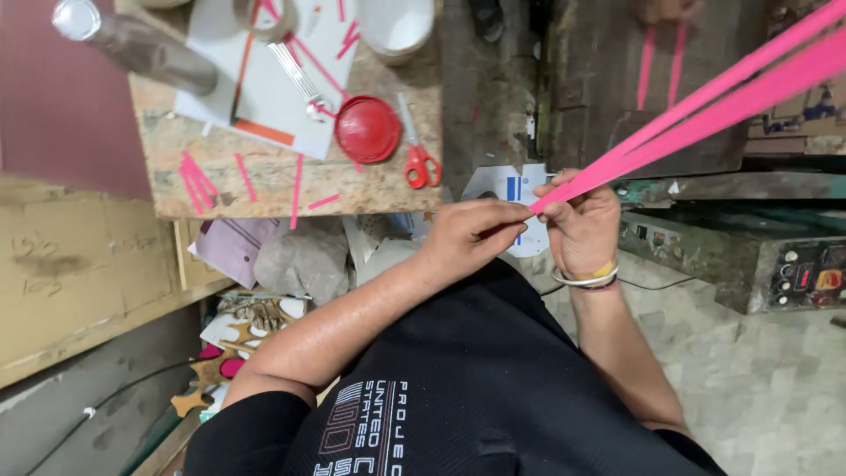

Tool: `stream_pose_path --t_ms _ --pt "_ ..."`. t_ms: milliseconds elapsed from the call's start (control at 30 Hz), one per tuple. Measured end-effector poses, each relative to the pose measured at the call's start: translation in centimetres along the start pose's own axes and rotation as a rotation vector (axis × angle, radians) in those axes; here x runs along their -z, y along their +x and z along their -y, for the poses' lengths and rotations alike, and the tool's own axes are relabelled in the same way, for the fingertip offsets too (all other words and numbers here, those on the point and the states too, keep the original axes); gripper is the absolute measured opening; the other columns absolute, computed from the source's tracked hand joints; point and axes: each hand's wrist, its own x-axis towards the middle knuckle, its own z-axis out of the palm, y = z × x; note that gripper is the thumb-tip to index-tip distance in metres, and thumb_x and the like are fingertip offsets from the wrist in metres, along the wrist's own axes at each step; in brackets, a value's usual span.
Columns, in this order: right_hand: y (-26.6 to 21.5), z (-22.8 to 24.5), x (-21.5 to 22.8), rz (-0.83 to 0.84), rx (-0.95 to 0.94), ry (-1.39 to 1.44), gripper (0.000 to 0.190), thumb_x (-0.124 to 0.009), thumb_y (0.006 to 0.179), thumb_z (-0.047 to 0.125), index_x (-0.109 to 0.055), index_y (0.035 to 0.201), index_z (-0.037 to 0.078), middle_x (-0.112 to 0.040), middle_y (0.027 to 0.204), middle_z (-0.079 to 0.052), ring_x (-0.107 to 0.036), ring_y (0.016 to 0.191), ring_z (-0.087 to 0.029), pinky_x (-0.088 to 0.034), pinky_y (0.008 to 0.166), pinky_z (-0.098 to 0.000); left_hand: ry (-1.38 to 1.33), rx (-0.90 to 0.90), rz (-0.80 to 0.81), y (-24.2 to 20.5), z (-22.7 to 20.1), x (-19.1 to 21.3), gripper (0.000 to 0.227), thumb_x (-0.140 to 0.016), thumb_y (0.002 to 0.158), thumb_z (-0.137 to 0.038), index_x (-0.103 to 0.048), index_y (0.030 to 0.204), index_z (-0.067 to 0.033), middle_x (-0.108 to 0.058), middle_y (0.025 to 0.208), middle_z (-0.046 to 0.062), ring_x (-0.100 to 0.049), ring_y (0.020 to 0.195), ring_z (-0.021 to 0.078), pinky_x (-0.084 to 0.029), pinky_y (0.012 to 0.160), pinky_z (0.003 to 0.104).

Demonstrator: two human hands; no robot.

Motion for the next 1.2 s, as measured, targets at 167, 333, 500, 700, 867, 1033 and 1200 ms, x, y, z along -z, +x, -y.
stream_pose_path --t_ms 167,333,500,700,867,1033,1200 --pt "-0.5 2.7 7.6 -0.033 0.061 0.088 0.036 -0.086 0.087 0.002 -0.066 0.118 -0.001 -0.076 0.104 -0.014 -0.073 0.088 -0.02 -0.059 0.08 -0.0299 -0.053 0.089 0.006 2.8 0.3 -7.8 0.019 -0.076 0.093 -0.003 -0.075 0.111 -0.0053 -0.078 0.104 0.009 -0.077 0.09 0.0174 -0.061 0.076 0.028" --pt "-0.2 5.3 14.6 0.004 0.022 0.284 0.039 -0.087 0.084 0.008 -0.066 0.117 0.0 -0.076 0.107 -0.015 -0.073 0.087 -0.02 -0.059 0.082 -0.0318 -0.162 0.124 0.079 5.6 1.2 -14.2 0.017 -0.072 0.097 0.0 -0.075 0.114 -0.0033 -0.077 0.111 0.009 -0.077 0.099 0.0165 -0.062 0.086 0.03" --pt "-0.3 5.2 20.8 -0.018 0.03 0.264 0.018 -0.083 0.099 0.007 -0.072 0.106 -0.005 -0.074 0.095 -0.015 -0.071 0.086 -0.022 -0.057 0.078 -0.0325 -0.074 0.231 0.066 6.7 2.8 -19.8 0.015 -0.075 0.094 -0.001 -0.077 0.109 -0.0022 -0.079 0.108 0.011 -0.076 0.092 0.0157 -0.058 0.078 0.026" --pt "2.2 8.6 23.5 0.026 -0.018 -0.207 0.035 -0.082 0.09 0.008 -0.071 0.122 -0.003 -0.077 0.112 -0.012 -0.072 0.103 -0.016 -0.059 0.095 -0.0306 -0.043 0.321 0.067 8.7 3.9 -22.3 0.016 -0.079 0.091 -0.007 -0.078 0.108 -0.0054 -0.08 0.104 0.007 -0.076 0.087 0.0139 -0.06 0.075 0.026" --pt "5.5 8.0 24.9 0.065 -0.095 -0.365 0.025 -0.079 0.092 -0.001 -0.073 0.116 -0.003 -0.077 0.108 -0.011 -0.072 0.098 -0.012 -0.06 0.09 -0.0263 0.323 0.15 0.087 12.3 7.0 -23.4 0.02 -0.082 0.089 -0.014 -0.075 0.107 -0.0086 -0.077 0.099 0.006 -0.076 0.085 0.0188 -0.06 0.074 0.031" --pt "8.2 3.6 26.6 0.078 -0.018 -0.633 0.016 -0.079 0.092 -0.006 -0.077 0.107 -0.001 -0.076 0.104 -0.009 -0.071 0.091 -0.013 -0.058 0.081 -0.0259 0.633 -0.036 0.118 12.5 16.5 -24.2 0.016 -0.076 0.09 -0.017 -0.073 0.106 -0.0141 -0.076 0.093 0.004 -0.072 0.087 0.0263 -0.057 0.074 0.039" --pt "10.0 -1.5 29.8 0.11 0.112 -0.689 0.018 -0.082 0.089 -0.003 -0.076 0.106 0.0 -0.076 0.109 -0.01 -0.072 0.103 -0.017 -0.057 0.092 -0.0307 0.61 0.039 0.183 11.4 23.2 -25.0 0.012 -0.072 0.09 -0.017 -0.072 0.101 -0.0109 -0.075 0.098 0.006 -0.071 0.093 0.0284 -0.056 0.083 0.041"
